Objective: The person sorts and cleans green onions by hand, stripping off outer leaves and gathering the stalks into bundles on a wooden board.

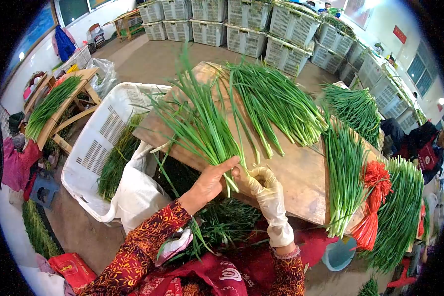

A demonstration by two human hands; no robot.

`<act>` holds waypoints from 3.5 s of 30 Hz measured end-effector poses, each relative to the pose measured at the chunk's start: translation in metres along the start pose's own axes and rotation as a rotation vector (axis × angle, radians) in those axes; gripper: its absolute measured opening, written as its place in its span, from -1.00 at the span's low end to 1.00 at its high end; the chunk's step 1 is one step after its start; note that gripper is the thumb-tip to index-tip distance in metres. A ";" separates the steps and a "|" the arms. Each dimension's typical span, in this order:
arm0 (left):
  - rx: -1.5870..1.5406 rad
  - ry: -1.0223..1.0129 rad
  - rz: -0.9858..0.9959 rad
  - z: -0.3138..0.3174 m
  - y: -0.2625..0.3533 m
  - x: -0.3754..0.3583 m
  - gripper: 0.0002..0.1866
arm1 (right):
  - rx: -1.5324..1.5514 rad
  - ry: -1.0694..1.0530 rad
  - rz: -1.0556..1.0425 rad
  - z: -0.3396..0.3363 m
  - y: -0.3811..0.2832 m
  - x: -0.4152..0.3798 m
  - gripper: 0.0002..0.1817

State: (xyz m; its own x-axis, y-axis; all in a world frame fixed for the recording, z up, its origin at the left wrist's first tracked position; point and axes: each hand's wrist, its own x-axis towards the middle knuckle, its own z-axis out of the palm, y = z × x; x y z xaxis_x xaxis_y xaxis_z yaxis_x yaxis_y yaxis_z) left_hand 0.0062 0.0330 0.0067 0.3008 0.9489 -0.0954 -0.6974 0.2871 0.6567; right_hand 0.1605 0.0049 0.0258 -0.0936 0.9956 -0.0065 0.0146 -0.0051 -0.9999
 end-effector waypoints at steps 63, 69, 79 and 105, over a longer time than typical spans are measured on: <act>-0.116 0.025 0.074 -0.020 0.044 -0.007 -0.82 | -0.363 0.131 -0.019 -0.056 -0.004 0.073 -0.75; -0.059 0.085 0.005 -0.015 0.030 -0.007 -0.77 | -0.001 0.081 0.000 -0.056 -0.024 0.052 -0.73; 0.065 0.015 -0.012 -0.004 0.010 0.001 -0.67 | 0.169 -0.001 0.064 -0.032 -0.014 0.021 -0.74; -0.250 0.015 0.089 -0.027 0.027 0.009 -0.70 | -1.273 0.251 -0.245 -0.077 0.006 0.093 -0.78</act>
State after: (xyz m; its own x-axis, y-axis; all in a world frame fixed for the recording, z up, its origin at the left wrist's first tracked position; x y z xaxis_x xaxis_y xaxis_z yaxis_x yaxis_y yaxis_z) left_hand -0.0278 0.0525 0.0032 0.2229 0.9731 -0.0582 -0.8602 0.2244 0.4580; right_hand 0.2289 0.1051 0.0199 -0.0445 0.9490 0.3122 0.9563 0.1308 -0.2615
